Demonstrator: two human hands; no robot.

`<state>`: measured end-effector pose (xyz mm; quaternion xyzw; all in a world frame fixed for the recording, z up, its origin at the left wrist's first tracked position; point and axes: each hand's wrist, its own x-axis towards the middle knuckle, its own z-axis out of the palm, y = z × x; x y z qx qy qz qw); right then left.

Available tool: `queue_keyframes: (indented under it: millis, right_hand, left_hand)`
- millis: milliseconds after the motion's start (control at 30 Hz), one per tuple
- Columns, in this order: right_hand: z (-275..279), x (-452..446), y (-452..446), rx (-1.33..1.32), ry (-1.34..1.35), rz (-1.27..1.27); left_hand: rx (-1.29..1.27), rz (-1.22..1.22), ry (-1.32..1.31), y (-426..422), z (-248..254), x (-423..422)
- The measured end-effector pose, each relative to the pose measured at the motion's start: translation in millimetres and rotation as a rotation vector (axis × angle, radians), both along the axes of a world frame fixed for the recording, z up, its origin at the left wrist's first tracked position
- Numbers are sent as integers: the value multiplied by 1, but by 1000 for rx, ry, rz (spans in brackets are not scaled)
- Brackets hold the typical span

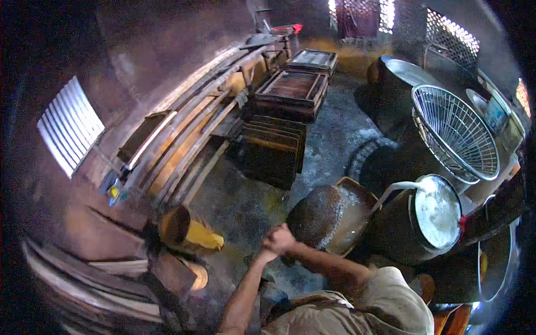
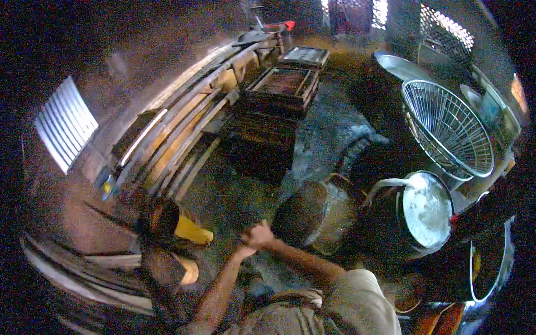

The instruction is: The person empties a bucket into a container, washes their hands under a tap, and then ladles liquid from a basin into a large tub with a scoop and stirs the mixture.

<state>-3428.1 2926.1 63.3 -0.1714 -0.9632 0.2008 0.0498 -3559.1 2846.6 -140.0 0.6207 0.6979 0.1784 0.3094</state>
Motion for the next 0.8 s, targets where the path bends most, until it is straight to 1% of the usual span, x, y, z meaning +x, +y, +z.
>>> queue_keyframes:
  millis: [33,67,133,167,200,233,267,300,333,367,433,467,500,533,567,633,667,733,767,800]
  right_hand:
    - [-24,-15,32,42,99,-96]
    - [-55,-28,69,88,194,-193]
    - [-104,-44,141,-102,-114,-502]
    - [-118,-37,167,-241,-166,-594]
    - [-139,-18,186,-384,-220,-689]
    - [-196,4,201,-370,-202,-816]
    - [-252,24,216,-358,-175,-945]
    - [-264,44,214,-436,-150,-1117]
    - [-271,65,204,-545,-73,-1309]
    - [-284,84,190,-653,26,-1494]
    - [-317,108,149,-803,159,-1764]
    - [-278,107,128,-538,-68,-1723]
    - [-387,140,89,-481,-46,-1519]
    - [-451,134,60,-534,-220,-2020]
    - [-438,125,58,-533,-208,-2050]
    - [-364,105,48,-835,-773,-1228]
    - [-342,89,47,-988,-782,-1408]
    - [-331,70,74,-1074,-749,-1469]
    - [-331,67,95,-1084,-743,-1462]
    - [-328,70,125,-1062,-619,-1455]
  left_hand:
    - [-48,-2,-134,23,70,-9]
    - [-99,3,-266,46,157,-14]
    - [107,76,-385,63,187,-52]
    - [318,173,-510,79,194,-74]
    - [418,193,-638,92,183,-108]
    - [259,283,-1031,99,140,-166]
    - [113,443,-1409,107,100,-222]
    - [102,522,-798,108,122,-239]
    - [343,276,-1094,110,94,-274]
    - [226,406,-894,115,96,-291]
    - [56,353,-996,135,105,-327]
    - [35,323,-994,147,108,-338]
    - [-35,318,-831,162,112,-345]
    - [-96,309,-667,184,114,-349]
    - [-141,310,-622,209,106,-351]
    - [-212,294,-544,268,96,-348]
    - [-222,291,-807,302,88,-345]
    - [-287,352,-660,385,116,-310]
    - [-271,341,-704,424,114,-300]
    - [-263,324,-718,465,117,-284]
